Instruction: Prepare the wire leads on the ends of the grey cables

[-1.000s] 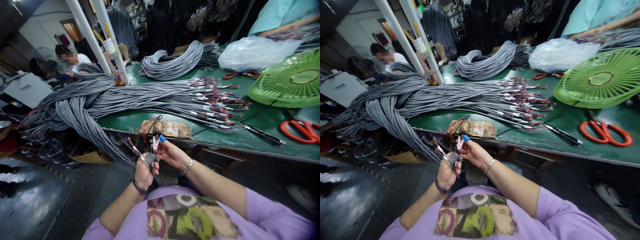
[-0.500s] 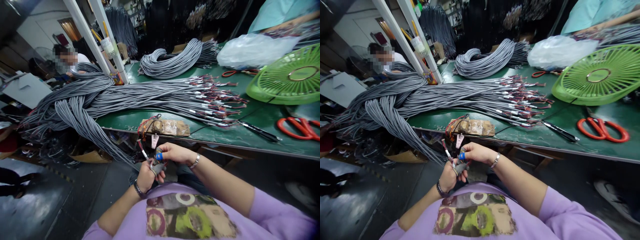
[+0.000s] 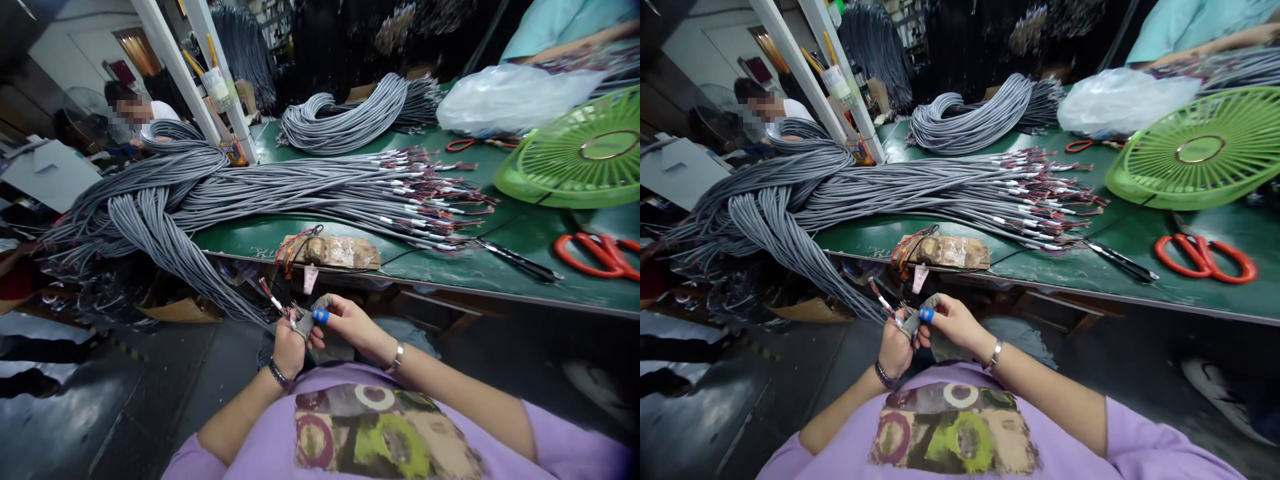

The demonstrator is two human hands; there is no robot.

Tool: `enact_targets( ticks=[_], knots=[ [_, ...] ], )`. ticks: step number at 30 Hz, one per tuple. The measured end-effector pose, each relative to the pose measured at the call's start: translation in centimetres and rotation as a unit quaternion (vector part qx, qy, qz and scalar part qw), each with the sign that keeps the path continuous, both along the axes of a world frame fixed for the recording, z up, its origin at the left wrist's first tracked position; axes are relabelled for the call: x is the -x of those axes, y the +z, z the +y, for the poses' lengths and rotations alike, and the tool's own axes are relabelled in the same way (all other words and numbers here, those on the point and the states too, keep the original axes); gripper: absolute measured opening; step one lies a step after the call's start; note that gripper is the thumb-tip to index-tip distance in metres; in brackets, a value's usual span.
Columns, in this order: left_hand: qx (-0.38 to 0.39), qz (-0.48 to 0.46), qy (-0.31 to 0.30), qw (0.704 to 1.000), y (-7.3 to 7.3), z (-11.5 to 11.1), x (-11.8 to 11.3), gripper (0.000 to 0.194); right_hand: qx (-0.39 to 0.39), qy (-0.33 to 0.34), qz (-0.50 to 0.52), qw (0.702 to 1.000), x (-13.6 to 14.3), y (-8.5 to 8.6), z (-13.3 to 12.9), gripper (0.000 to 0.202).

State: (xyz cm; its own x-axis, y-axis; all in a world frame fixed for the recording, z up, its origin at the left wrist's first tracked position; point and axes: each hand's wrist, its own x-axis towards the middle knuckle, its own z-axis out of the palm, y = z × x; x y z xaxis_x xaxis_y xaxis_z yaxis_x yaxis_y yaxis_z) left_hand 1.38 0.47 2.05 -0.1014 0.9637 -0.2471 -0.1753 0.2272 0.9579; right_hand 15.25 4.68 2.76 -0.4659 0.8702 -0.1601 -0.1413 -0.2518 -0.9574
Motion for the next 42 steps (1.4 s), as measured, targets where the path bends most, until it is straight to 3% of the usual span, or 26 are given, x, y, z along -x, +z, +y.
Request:
enact_targets(
  ticks=[3,8,12,17,23,30,33,37,40,42],
  knots=[
    [0.011,-0.004,-0.034,0.999,0.0,-0.1,0.1,0.039,-0.024,-0.016,0.006,1.0,0.6,-0.4,0.0,0.033],
    [0.024,0.008,-0.083,0.996,-0.2,-0.6,0.7,0.035,-0.006,0.079,0.013,0.997,1.0,-0.1,0.7,0.029],
    [0.001,-0.003,-0.009,1.0,-0.6,-1.0,0.8,0.03,-0.026,0.082,0.025,0.996,1.9,0.3,0.7,0.03],
    [-0.007,-0.058,0.079,0.995,-0.8,-0.9,0.5,0.031,0.01,0.048,0.061,0.997,2.8,-0.1,0.2,0.033],
    [0.002,-0.084,0.092,0.992,-0.6,-0.6,0.3,0.032,-0.009,-0.025,0.004,1.0,2.3,-1.0,0.4,0.035],
    [-0.002,-0.068,0.103,0.992,-0.4,-0.4,0.3,0.034,-0.028,-0.04,-0.021,0.999,1.3,-1.0,0.3,0.037],
    [-0.006,-0.066,0.103,0.992,-0.1,-0.3,0.5,0.035,0.011,-0.054,0.009,0.998,0.8,-1.0,0.5,0.035],
    [-0.012,-0.079,0.086,0.993,0.5,-0.2,0.8,0.035,0.135,-0.076,0.095,0.983,0.3,-0.7,2.0,0.031],
    [-0.017,-0.096,0.052,0.994,1.1,-0.1,0.8,0.036,0.231,-0.019,0.123,0.965,0.6,0.1,3.5,0.033],
    [-0.023,-0.105,0.033,0.994,1.4,0.2,0.6,0.036,0.233,0.029,0.132,0.963,1.0,0.6,4.1,0.036]
  ],
)
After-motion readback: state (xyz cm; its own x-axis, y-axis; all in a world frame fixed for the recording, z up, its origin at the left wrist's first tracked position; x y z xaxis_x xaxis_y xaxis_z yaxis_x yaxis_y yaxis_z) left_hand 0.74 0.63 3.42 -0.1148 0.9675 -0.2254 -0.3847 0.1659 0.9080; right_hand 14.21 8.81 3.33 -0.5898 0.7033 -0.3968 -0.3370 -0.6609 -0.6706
